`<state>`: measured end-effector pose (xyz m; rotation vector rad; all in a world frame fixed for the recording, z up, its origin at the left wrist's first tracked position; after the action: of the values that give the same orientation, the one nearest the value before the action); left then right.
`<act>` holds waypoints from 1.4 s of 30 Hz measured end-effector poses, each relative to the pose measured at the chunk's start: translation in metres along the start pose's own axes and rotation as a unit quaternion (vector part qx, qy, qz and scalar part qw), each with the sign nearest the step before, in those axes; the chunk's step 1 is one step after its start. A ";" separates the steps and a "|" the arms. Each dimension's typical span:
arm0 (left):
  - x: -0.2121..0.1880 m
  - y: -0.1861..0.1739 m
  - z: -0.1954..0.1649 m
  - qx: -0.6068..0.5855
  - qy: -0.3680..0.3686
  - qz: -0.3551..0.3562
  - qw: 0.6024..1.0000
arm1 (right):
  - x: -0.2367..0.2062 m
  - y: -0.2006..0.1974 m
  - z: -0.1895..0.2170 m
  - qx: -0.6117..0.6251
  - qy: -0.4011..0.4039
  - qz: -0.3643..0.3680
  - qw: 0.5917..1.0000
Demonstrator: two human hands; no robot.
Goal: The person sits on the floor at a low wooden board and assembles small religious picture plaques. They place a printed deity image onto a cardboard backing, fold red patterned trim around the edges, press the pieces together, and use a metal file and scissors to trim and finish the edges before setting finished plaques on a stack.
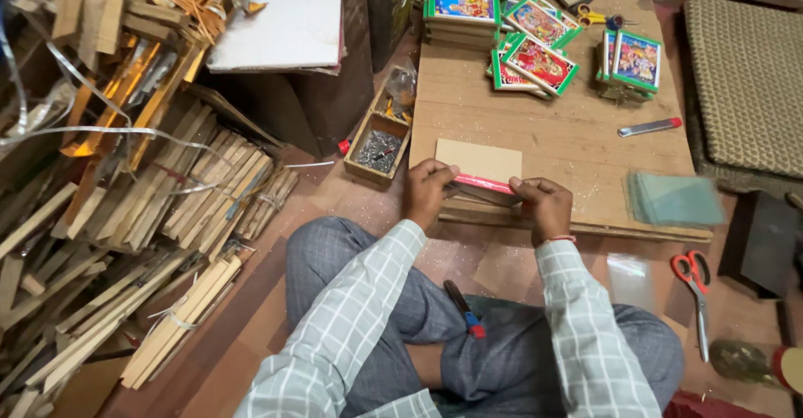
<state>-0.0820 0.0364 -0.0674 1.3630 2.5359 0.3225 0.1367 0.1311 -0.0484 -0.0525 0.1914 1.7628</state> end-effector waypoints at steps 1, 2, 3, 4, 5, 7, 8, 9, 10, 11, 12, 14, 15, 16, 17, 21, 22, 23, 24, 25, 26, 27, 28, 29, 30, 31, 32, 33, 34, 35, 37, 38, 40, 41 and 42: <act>0.001 0.001 0.003 0.004 -0.009 0.001 1.000 | -0.002 0.001 0.000 0.000 -0.018 -0.011 1.000; 0.003 0.000 0.004 0.009 -0.015 0.001 1.000 | -0.003 0.004 0.003 0.001 -0.038 -0.019 0.999; 0.004 0.000 0.005 0.014 -0.023 -0.001 1.000 | -0.007 0.008 0.011 -0.039 -0.107 -0.026 0.993; 0.004 -0.001 0.004 0.029 -0.015 -0.002 0.999 | -0.015 0.011 0.019 -0.080 -0.174 -0.035 0.981; 0.005 -0.001 0.002 0.044 -0.005 -0.002 0.999 | -0.024 0.017 0.030 -0.121 -0.241 -0.044 0.962; 0.003 -0.001 -0.001 0.065 0.000 -0.008 0.998 | -0.058 0.036 0.049 -0.310 -0.415 -0.055 0.854; 0.003 -0.001 -0.002 0.073 -0.004 -0.011 0.997 | -0.075 0.049 0.055 -0.395 -0.491 -0.059 0.775; 0.003 -0.001 -0.004 0.081 -0.004 -0.013 0.997 | -0.083 0.062 0.056 -0.416 -0.507 -0.004 0.755; 0.003 -0.001 -0.005 0.082 0.003 -0.012 0.997 | -0.092 0.075 0.054 -0.435 -0.520 0.053 0.733; 0.002 -0.002 -0.006 0.084 0.007 -0.010 0.996 | -0.099 0.085 0.051 -0.452 -0.530 0.110 0.709; 0.002 -0.002 -0.006 0.086 0.012 -0.008 0.996 | -0.101 0.088 0.053 -0.437 -0.539 0.097 0.713; 0.005 -0.004 -0.005 0.085 0.022 -0.004 0.996 | -0.099 0.093 0.052 -0.403 -0.563 0.074 0.718; 0.005 -0.005 -0.004 0.086 0.024 -0.003 0.996 | -0.092 0.095 0.049 -0.410 -0.542 0.070 0.730; 0.005 -0.007 -0.001 0.069 0.002 -0.008 0.998 | -0.084 0.094 0.046 -0.417 -0.519 0.063 0.744; 0.005 -0.007 0.001 0.053 -0.017 -0.009 0.998 | -0.076 0.092 0.043 -0.425 -0.497 0.052 0.755; 0.007 -0.005 0.002 -0.001 -0.120 -0.017 0.993 | -0.055 0.084 0.033 -0.427 -0.430 0.098 0.789; 0.006 -0.006 -0.010 0.042 -0.043 -0.036 0.998 | -0.050 0.083 0.031 -0.427 -0.416 0.104 0.796; 0.004 -0.007 -0.024 0.088 0.039 -0.052 0.994 | -0.046 0.082 0.031 -0.424 -0.404 0.106 0.804; 0.002 -0.008 -0.040 0.134 0.121 -0.066 0.981 | -0.044 0.083 0.031 -0.421 -0.399 0.114 0.807; -0.005 -0.004 -0.054 0.258 0.208 -0.038 0.943 | -0.041 0.084 0.031 -0.418 -0.393 0.122 0.810; -0.019 -0.002 -0.063 0.376 0.287 -0.007 0.881 | -0.040 0.083 0.031 -0.416 -0.382 0.128 0.815; -0.033 0.001 -0.068 0.483 0.359 0.025 0.798 | -0.040 0.082 0.031 -0.421 -0.377 0.130 0.815; -0.035 0.001 -0.070 0.504 0.345 0.045 0.790 | -0.038 0.083 0.033 -0.425 -0.375 0.132 0.814; -0.034 0.000 -0.073 0.525 0.335 0.060 0.780 | -0.038 0.084 0.035 -0.428 -0.376 0.135 0.810; -0.031 0.000 -0.075 0.546 0.325 0.075 0.768 | -0.037 0.086 0.036 -0.423 -0.372 0.143 0.814; -0.027 -0.002 -0.078 0.557 0.307 0.073 0.768 | -0.037 0.088 0.038 -0.418 -0.366 0.146 0.819; -0.024 -0.001 -0.078 0.566 0.286 0.077 0.769 | -0.038 0.087 0.040 -0.416 -0.354 0.147 0.825; -0.022 0.000 -0.078 0.574 0.264 0.080 0.771 | -0.040 0.086 0.042 -0.424 -0.350 0.147 0.822; -0.020 0.000 -0.078 0.571 0.239 0.082 0.781 | -0.040 0.088 0.044 -0.431 -0.349 0.149 0.819; -0.018 0.000 -0.077 0.569 0.218 0.084 0.789 | -0.040 0.089 0.045 -0.435 -0.349 0.149 0.816; -0.017 0.002 -0.080 0.583 0.227 0.088 0.775 | -0.046 0.083 0.054 -0.372 -0.418 0.160 0.813; -0.019 0.004 -0.081 0.599 0.255 0.090 0.754 | -0.049 0.077 0.056 -0.340 -0.451 0.168 0.808; -0.025 0.012 -0.082 0.617 0.344 0.083 0.703 | -0.048 0.042 0.054 -0.241 -0.422 0.028 0.873; -0.030 0.017 -0.082 0.618 0.403 0.067 0.672 | -0.045 0.025 0.050 -0.186 -0.407 -0.039 0.893; -0.036 0.021 -0.081 0.616 0.457 0.053 0.639 | -0.036 0.009 0.038 -0.165 -0.322 -0.068 0.930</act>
<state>-0.0714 0.0112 0.0192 2.0856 3.6928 -1.3820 0.1377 0.1004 -0.0051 0.2631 -0.5746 1.5691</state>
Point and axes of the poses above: each hand's wrist, its own x-axis towards the middle knuckle, its own y-axis out of the palm, z = x × y, the point moved 5 cm from there along x, towards the middle knuckle, and after that the axes turned 11 degrees about x, right-handed, at the moved point
